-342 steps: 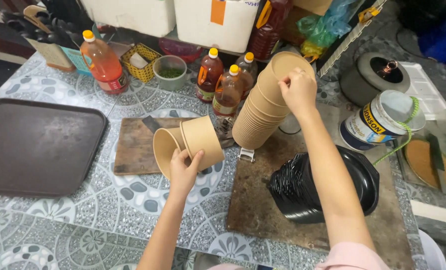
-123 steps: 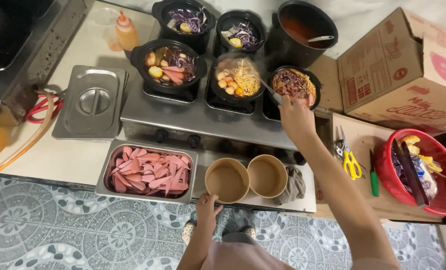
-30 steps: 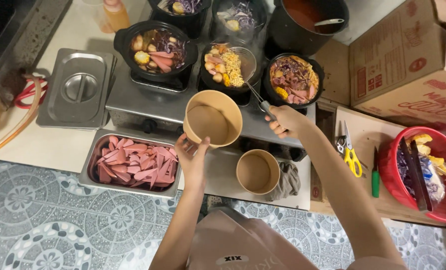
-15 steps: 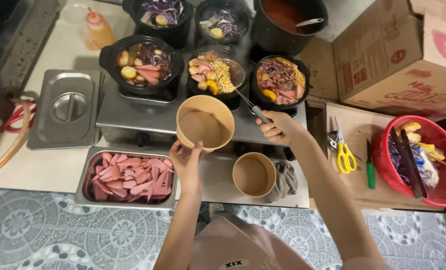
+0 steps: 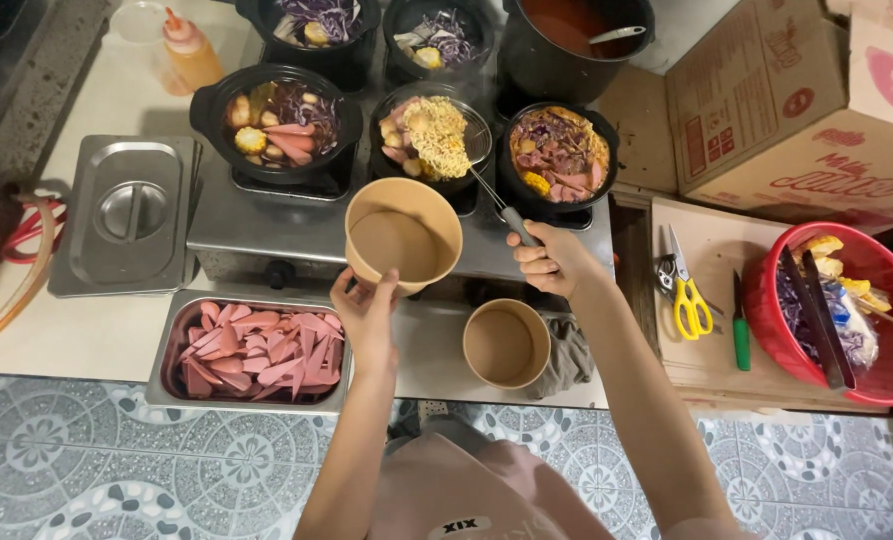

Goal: The person takes paper bowls from a stack, places noodles into a bowl using a wire strainer, then ladles hot broth and toppings such as sausage, corn, cabbage and quail eggs from pots on the stove into the bowls, assembling several hot pot noodle bowls on the counter.

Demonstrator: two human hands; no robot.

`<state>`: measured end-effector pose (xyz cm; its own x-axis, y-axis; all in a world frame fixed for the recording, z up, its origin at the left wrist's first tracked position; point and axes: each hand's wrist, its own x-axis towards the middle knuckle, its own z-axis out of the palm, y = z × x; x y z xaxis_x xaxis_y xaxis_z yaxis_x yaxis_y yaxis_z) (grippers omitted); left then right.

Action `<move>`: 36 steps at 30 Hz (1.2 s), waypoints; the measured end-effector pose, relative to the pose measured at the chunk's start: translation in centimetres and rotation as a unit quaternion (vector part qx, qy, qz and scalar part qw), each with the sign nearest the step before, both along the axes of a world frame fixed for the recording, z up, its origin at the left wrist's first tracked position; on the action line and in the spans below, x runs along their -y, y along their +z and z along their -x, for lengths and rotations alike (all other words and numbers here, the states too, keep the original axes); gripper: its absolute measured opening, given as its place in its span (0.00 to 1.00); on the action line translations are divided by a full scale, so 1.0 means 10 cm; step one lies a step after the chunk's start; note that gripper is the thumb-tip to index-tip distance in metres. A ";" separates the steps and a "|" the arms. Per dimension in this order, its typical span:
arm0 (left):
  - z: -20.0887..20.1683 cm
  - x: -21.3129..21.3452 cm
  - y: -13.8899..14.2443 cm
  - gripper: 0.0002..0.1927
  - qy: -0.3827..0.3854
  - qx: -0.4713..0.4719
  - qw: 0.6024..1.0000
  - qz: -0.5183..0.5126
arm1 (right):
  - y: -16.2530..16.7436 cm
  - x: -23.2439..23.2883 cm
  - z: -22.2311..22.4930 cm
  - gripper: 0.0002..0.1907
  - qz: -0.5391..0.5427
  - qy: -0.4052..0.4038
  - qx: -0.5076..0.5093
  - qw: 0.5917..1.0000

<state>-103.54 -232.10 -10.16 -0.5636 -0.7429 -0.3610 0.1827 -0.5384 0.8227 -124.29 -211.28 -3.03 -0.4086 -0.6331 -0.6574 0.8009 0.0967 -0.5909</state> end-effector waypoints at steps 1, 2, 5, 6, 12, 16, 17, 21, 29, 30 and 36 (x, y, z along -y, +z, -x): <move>0.01 0.00 0.01 0.44 0.000 -0.004 1.000 0.000 | 0.01 0.00 0.00 0.19 0.003 -0.001 -0.003 1.000; 0.01 0.01 0.02 0.44 0.002 -0.009 1.000 0.000 | 0.02 0.00 -0.01 0.19 0.005 -0.001 -0.005 1.000; 0.03 0.02 0.06 0.45 0.004 -0.013 1.000 0.003 | 0.06 0.00 -0.01 0.19 0.014 -0.001 -0.006 1.000; 0.03 0.03 0.07 0.45 0.004 -0.006 1.000 0.006 | 0.08 0.00 -0.01 0.19 0.017 -0.002 -0.005 1.000; 0.06 0.05 0.10 0.47 0.014 -0.018 1.000 -0.003 | 0.22 0.01 -0.01 0.19 0.032 -0.007 -0.002 0.999; 0.07 0.05 0.11 0.47 0.018 -0.024 1.000 -0.005 | 0.37 0.01 -0.02 0.18 0.031 -0.005 -0.008 0.999; 0.07 0.06 0.12 0.47 0.019 -0.027 0.999 -0.004 | 0.41 0.01 -0.03 0.18 0.035 -0.006 -0.007 0.999; 0.10 0.11 0.18 0.47 0.017 -0.026 1.000 0.004 | 0.58 0.04 -0.03 0.17 0.011 0.002 -0.042 0.999; 0.19 0.18 0.30 0.47 0.021 -0.034 0.999 0.014 | 0.83 0.07 -0.01 0.17 0.026 0.000 -0.068 0.997; 0.20 0.20 0.31 0.47 0.023 -0.038 0.999 0.015 | 0.85 0.06 0.01 0.17 0.034 0.002 -0.068 0.997; 0.29 0.23 0.41 0.47 0.027 -0.042 0.998 0.022 | 1.01 0.04 0.12 0.16 0.064 0.014 -0.051 0.997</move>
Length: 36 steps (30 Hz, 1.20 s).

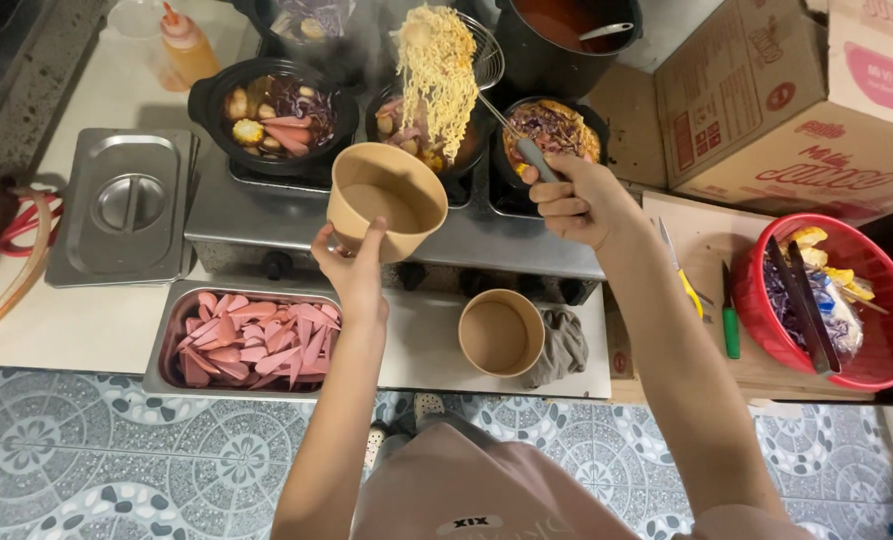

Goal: The person takes paper bowls from a stack, places noodles into a bowl using a wire strainer, then ladles hot broth and toppings such as sausage, corn, cabbage and quail eggs from pots on the stove into the bowls, assembling several hot pot noodle bowls on the counter.

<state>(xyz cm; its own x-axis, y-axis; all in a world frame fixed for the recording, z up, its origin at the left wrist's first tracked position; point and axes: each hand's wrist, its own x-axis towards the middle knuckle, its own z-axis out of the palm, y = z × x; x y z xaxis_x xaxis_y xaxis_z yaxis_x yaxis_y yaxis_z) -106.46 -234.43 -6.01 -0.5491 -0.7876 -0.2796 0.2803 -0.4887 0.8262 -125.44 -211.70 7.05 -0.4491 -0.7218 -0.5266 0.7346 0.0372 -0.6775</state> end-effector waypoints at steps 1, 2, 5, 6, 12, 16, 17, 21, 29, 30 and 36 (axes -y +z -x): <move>0.01 0.00 0.02 0.47 0.001 -0.011 1.000 -0.003 | 0.03 0.00 0.01 0.17 0.005 0.004 0.003 1.000; 0.03 0.01 0.04 0.47 0.007 0.001 1.000 0.007 | 0.06 0.01 0.01 0.17 0.010 0.007 0.007 1.000; 0.09 0.02 0.10 0.47 0.021 0.019 0.999 0.027 | 0.16 0.02 -0.01 0.16 0.020 -0.001 -0.002 1.000; 0.11 0.02 0.12 0.47 0.023 0.015 0.999 0.028 | 0.20 0.03 -0.03 0.16 0.023 -0.007 -0.008 1.000; 0.25 0.05 0.25 0.47 0.056 0.055 0.995 0.068 | 0.42 0.04 -0.08 0.18 0.033 -0.026 -0.028 0.999; 0.35 0.08 0.35 0.48 0.063 0.072 0.993 0.072 | 0.50 0.07 -0.06 0.18 0.057 -0.012 -0.016 0.998; 0.37 0.09 0.38 0.49 0.058 0.085 0.992 0.068 | 0.51 0.07 -0.05 0.18 0.053 -0.016 -0.024 0.998; 0.47 0.09 0.51 0.52 0.054 0.114 0.990 0.066 | 0.57 0.05 -0.05 0.17 0.056 -0.023 -0.028 0.998; 0.77 -0.10 0.74 0.53 0.114 0.177 0.972 0.107 | 0.88 0.00 -0.17 0.18 0.034 -0.005 -0.061 0.998; 0.83 -0.15 0.76 0.53 0.124 0.179 0.969 0.113 | 0.92 -0.01 -0.19 0.19 0.020 -0.003 -0.074 0.997; 1.11 -0.28 0.83 0.54 0.123 0.202 0.969 0.074 | 1.04 -0.09 -0.29 0.20 0.038 0.013 -0.096 0.995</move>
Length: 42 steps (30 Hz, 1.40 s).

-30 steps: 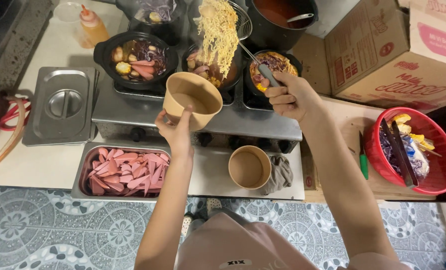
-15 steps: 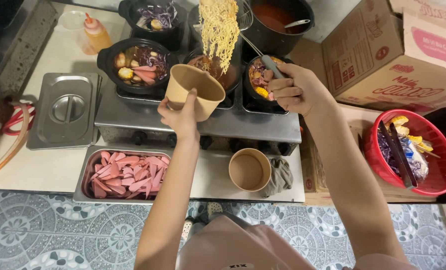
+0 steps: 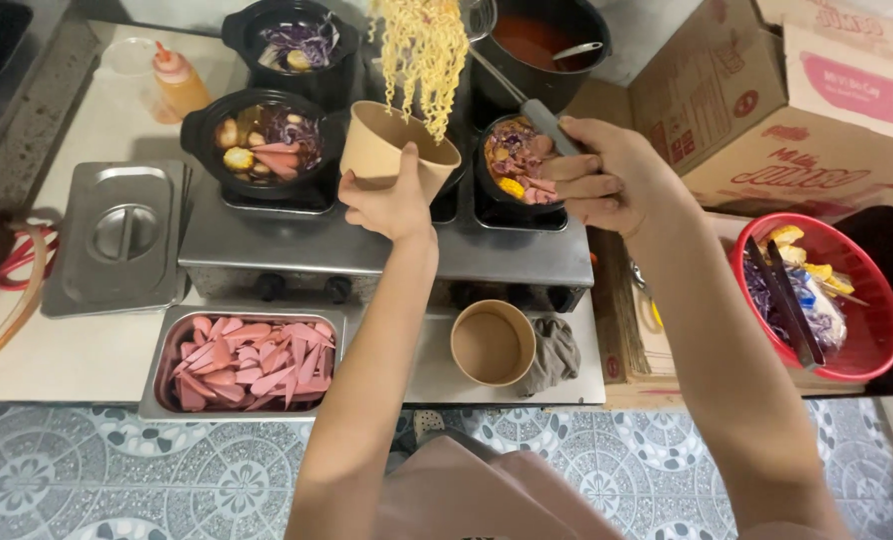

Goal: The person takes paper bowls from a stack, places noodles into a bowl using a wire strainer, then ladles hot broth and toppings such as sausage, corn, cabbage and quail eggs from pots on the stove into the bowls, assembling several hot pot noodle bowls on the counter.

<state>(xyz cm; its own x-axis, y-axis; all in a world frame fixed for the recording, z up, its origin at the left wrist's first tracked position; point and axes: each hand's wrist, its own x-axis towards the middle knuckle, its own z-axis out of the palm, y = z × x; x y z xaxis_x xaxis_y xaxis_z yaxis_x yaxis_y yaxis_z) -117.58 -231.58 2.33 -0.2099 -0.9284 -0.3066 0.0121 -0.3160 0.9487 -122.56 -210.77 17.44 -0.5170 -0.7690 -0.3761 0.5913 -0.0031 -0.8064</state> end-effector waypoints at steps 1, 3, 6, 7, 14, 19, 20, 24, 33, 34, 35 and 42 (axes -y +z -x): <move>0.03 -0.01 0.01 0.54 0.002 -0.003 1.000 -0.009 | 0.00 -0.02 -0.02 0.20 -0.004 -0.003 0.001 1.000; 0.05 -0.02 0.02 0.54 -0.003 -0.052 0.998 -0.038 | -0.05 -0.06 -0.07 0.20 -0.012 -0.007 0.006 1.000; 0.06 -0.02 0.02 0.53 -0.006 -0.120 0.991 -0.053 | -0.15 -0.14 -0.17 0.18 -0.047 -0.016 0.013 0.999; 0.06 -0.01 0.01 0.52 -0.006 -0.143 0.988 -0.053 | -0.19 -0.16 -0.20 0.19 -0.066 -0.011 0.017 0.998; 0.02 0.07 -0.13 0.51 -0.035 -0.141 0.989 0.042 | -0.46 -0.21 -0.36 0.20 -0.206 0.009 -0.007 0.979; -0.03 0.11 -0.24 0.49 -0.074 -0.087 0.989 0.090 | -0.55 -0.24 -0.50 0.20 -0.280 0.032 -0.101 0.954; -0.04 0.11 -0.26 0.48 -0.076 -0.117 0.989 0.056 | -0.56 -0.24 -0.52 0.20 -0.298 0.037 -0.135 0.944; -0.06 0.12 -0.35 0.47 -0.086 -0.193 0.977 -0.035 | -0.66 -0.30 -0.62 0.21 -0.425 0.018 -0.317 0.848; -0.05 0.07 -0.41 0.47 -0.113 -0.241 0.958 -0.104 | -0.78 -0.45 -1.04 0.17 -0.532 0.021 -0.659 0.530; -0.06 0.06 -0.40 0.47 -0.116 -0.229 0.958 -0.124 | -0.78 -0.45 -1.08 0.17 -0.535 0.017 -0.686 0.493; -0.06 0.06 -0.39 0.48 -0.122 -0.215 0.960 -0.133 | -0.78 -0.44 -1.12 0.17 -0.536 0.013 -0.712 0.454; -0.09 0.15 -0.41 0.51 -0.131 -0.181 0.961 -0.161 | -0.76 -0.56 -1.10 0.15 -0.525 -0.020 -0.767 0.368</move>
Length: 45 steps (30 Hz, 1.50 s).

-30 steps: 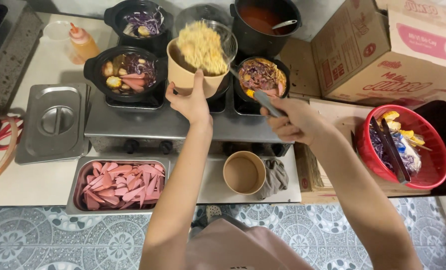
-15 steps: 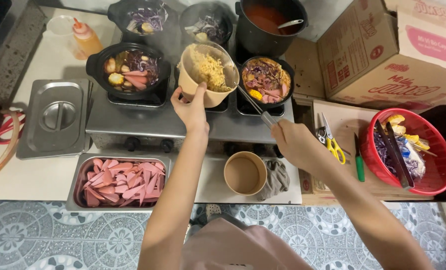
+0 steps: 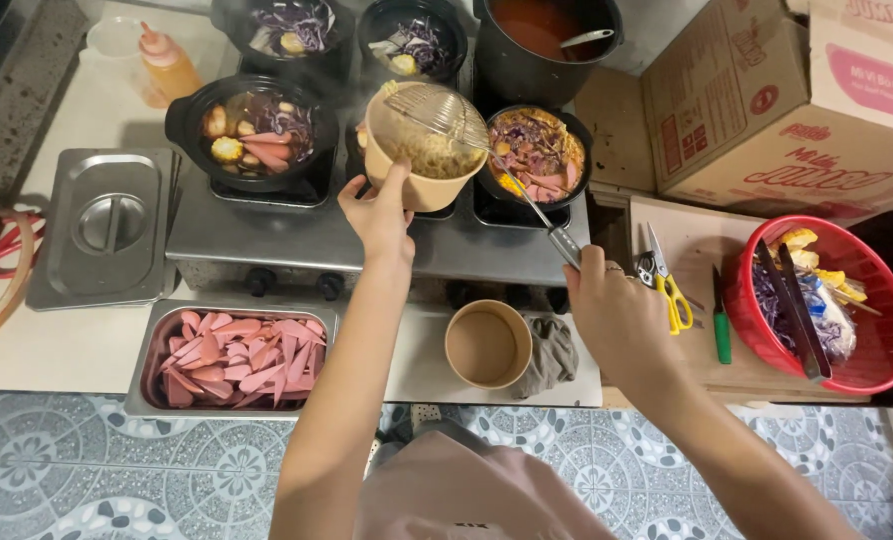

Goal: The person takes paper bowls from a stack, places noodles into a bowl using a wire strainer, then ladles hot broth and toppings such as sausage, corn, cabbage and quail eggs from pots on the stove into the bowls, assembling several hot pot noodle bowls on the counter.

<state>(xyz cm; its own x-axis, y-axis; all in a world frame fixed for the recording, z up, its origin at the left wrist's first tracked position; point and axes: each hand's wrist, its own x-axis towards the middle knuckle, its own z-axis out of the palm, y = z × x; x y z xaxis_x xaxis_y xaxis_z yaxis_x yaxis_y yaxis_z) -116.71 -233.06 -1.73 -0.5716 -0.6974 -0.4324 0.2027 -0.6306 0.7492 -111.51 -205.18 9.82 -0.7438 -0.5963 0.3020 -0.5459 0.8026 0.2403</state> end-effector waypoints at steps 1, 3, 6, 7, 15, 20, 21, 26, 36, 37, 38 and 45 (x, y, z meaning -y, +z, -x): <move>0.00 0.03 -0.01 0.50 0.000 -0.006 1.000 0.000 | -0.01 -0.02 0.03 0.14 0.017 0.004 -0.002 1.000; -0.01 0.10 -0.02 0.49 -0.008 0.016 1.000 0.005 | -0.05 -0.08 0.08 0.13 0.052 0.011 -0.005 0.999; -0.03 0.22 -0.03 0.48 -0.019 0.035 0.999 0.015 | -0.13 -0.17 0.21 0.12 0.104 0.027 0.009 0.994; -0.04 0.25 -0.04 0.47 -0.022 0.039 0.999 0.019 | -0.16 -0.19 0.25 0.12 0.124 0.043 0.013 0.991; -0.09 0.36 -0.08 0.45 -0.022 0.040 0.999 0.018 | -0.45 -0.23 0.46 0.12 0.228 0.117 0.005 0.967; -0.11 0.38 -0.06 0.45 -0.020 0.046 0.999 0.022 | -0.43 -0.20 0.58 0.13 0.270 0.108 0.022 0.956; -0.12 0.39 -0.05 0.45 -0.020 0.046 0.998 0.025 | -0.41 -0.18 0.60 0.13 0.283 0.119 0.011 0.952; -0.13 0.40 -0.01 0.46 -0.026 0.034 0.999 0.028 | -0.31 -0.15 0.64 0.12 0.323 0.134 -0.003 0.937; -0.33 0.76 0.17 0.30 -0.159 0.005 0.985 0.064 | -0.66 -0.20 1.15 0.16 0.478 -0.013 0.431 0.765; -0.35 0.83 0.23 0.27 -0.195 0.004 0.978 0.071 | -0.70 -0.21 1.22 0.17 0.473 -0.035 0.486 0.734; -0.36 0.88 0.29 0.26 -0.211 0.018 0.975 0.072 | -0.74 -0.21 1.28 0.17 0.466 -0.059 0.538 0.700; -0.29 1.04 0.59 0.24 -0.278 0.109 0.951 0.081 | -0.82 -0.22 1.48 0.21 0.446 -0.074 0.752 0.481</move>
